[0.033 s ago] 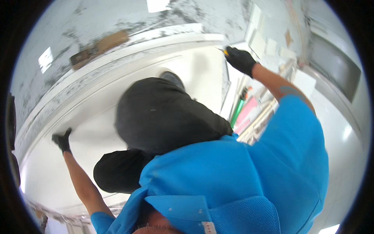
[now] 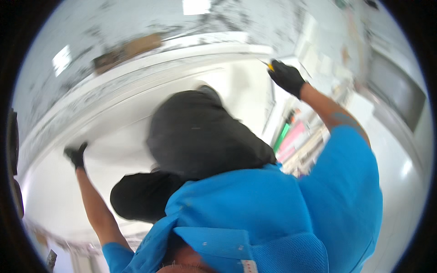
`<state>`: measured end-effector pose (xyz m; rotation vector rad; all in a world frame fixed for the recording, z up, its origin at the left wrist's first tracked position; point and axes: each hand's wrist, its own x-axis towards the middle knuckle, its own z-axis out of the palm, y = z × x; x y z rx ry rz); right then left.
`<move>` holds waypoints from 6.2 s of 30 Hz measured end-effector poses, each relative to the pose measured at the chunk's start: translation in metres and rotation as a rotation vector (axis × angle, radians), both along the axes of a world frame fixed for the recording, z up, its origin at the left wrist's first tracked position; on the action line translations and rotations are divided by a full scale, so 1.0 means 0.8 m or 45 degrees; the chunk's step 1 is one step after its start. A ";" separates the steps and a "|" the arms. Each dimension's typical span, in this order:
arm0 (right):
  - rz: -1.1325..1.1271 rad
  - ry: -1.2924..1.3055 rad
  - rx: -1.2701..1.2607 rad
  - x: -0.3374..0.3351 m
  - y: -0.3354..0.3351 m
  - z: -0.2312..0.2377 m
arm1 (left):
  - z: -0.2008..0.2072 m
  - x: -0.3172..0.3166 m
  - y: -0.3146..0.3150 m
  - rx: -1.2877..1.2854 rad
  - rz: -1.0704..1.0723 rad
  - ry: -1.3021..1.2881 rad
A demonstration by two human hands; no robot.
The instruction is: The person kneels on the floor and installs white rectangular floor tiles. They position each tile, press it into place, and use a yellow utility knife to trim the edges for a precise fit. Another worker is visible in the background.
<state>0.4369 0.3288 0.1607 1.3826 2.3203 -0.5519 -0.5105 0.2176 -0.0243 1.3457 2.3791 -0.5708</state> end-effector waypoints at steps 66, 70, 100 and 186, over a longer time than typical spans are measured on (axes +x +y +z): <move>1.116 0.224 -0.229 -0.945 0.122 -0.142 | 0.120 0.305 0.087 0.290 0.673 -0.352; 0.684 0.368 -0.457 -0.874 0.110 -0.118 | 0.114 0.304 0.082 0.264 0.649 -0.300; 0.433 -0.171 -0.788 -0.331 0.071 -0.067 | 0.046 0.257 0.042 0.254 0.214 -0.053; 0.436 0.379 -0.646 -0.651 0.091 -0.102 | 0.083 0.234 0.059 0.222 0.364 -0.115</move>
